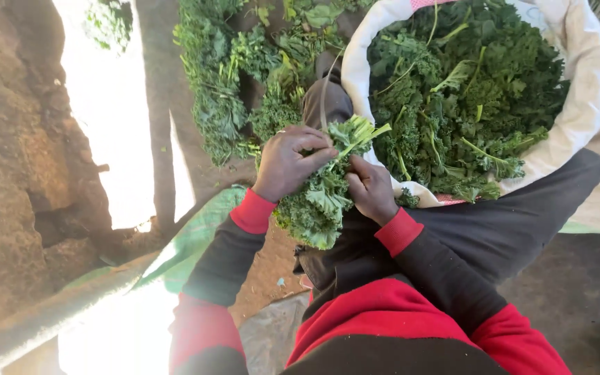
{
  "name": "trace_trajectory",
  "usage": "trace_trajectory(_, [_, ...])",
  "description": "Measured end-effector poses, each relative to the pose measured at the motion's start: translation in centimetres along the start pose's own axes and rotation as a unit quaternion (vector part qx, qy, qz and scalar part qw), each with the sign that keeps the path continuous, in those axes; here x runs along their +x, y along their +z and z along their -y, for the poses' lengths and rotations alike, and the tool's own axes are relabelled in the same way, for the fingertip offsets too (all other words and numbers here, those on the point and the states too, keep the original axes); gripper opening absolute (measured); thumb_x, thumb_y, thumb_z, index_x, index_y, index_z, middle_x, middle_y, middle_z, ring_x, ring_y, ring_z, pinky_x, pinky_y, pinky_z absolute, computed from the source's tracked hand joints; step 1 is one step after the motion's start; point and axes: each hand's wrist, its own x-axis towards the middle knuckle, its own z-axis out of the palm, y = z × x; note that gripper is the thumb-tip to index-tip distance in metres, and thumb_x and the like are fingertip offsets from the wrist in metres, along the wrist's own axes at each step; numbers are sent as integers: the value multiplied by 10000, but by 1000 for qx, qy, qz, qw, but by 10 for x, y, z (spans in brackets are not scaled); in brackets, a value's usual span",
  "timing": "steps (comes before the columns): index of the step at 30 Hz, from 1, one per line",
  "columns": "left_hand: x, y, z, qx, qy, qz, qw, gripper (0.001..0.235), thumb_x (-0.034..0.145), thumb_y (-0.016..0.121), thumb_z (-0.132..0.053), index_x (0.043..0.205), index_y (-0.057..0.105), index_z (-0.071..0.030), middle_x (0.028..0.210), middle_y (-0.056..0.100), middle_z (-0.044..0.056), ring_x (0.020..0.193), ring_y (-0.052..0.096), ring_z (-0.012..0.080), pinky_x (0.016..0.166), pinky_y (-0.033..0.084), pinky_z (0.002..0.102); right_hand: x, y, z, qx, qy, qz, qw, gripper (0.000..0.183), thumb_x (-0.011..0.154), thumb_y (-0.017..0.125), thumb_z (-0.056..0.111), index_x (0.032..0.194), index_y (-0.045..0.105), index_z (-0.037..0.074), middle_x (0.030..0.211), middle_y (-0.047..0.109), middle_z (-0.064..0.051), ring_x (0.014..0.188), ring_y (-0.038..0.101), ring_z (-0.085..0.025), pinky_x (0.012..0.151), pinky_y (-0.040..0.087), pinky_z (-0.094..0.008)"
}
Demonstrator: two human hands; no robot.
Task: The person sits on the ground and gathers leafy green vegetables from a large sack. They bundle the vegetables together by hand and tie them with thin strips of material, then place the finished bundles on the ground.
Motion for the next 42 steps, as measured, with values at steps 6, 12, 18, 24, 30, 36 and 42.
trace_trajectory(6, [0,1,-3,31,44,97,994,366,1141,649,-477,1173,887,-201,1185,880,65,1301,740,343,1072,617,508,4,-3,-2,81,-68,-9,994,243,1075,574,274,876,649,157,688,596,-142,676,619,-296,670,519,-479])
trace_trajectory(12, [7,-16,3,-1,4,112,994,407,1124,540,-276,1396,806,-133,1421,799,165,1391,675,473,1135,554,632,9,-9,10,73,-79,-2,994,191,1021,596,190,844,647,139,633,541,-107,617,601,-315,612,487,-452])
trace_trajectory(18, [2,-4,41,50,47,85,994,350,1150,666,-425,1225,861,-143,1269,815,131,1240,741,456,1023,613,575,8,-15,15,74,-83,10,994,186,979,606,174,804,652,131,560,585,-94,569,641,-331,578,492,-432])
trace_trajectory(24, [18,15,22,82,61,100,990,509,1180,545,-598,1083,876,-224,1136,824,46,1210,747,328,1016,593,469,7,-22,15,9,-78,7,997,159,953,640,204,824,671,116,623,595,-210,645,657,-505,577,478,-530])
trace_trajectory(30, [25,41,2,135,48,119,982,406,1024,597,-470,774,688,-163,823,706,98,984,714,359,854,606,509,17,-34,13,-8,-119,36,992,232,936,674,312,755,654,168,589,599,-143,593,622,-489,555,494,-555])
trace_trajectory(36, [13,27,-32,0,-51,132,990,292,975,651,-465,775,740,-272,816,717,46,925,765,259,812,612,456,-22,-72,74,175,-116,67,976,350,1072,577,299,777,708,163,513,611,-1,430,578,-213,455,492,-370])
trace_trajectory(42, [21,84,40,-83,-113,66,988,306,969,660,-374,730,686,-184,619,601,90,725,667,200,694,557,384,-16,-48,-27,-49,-151,12,987,236,996,684,327,819,658,173,608,593,-163,631,628,-499,546,482,-560])
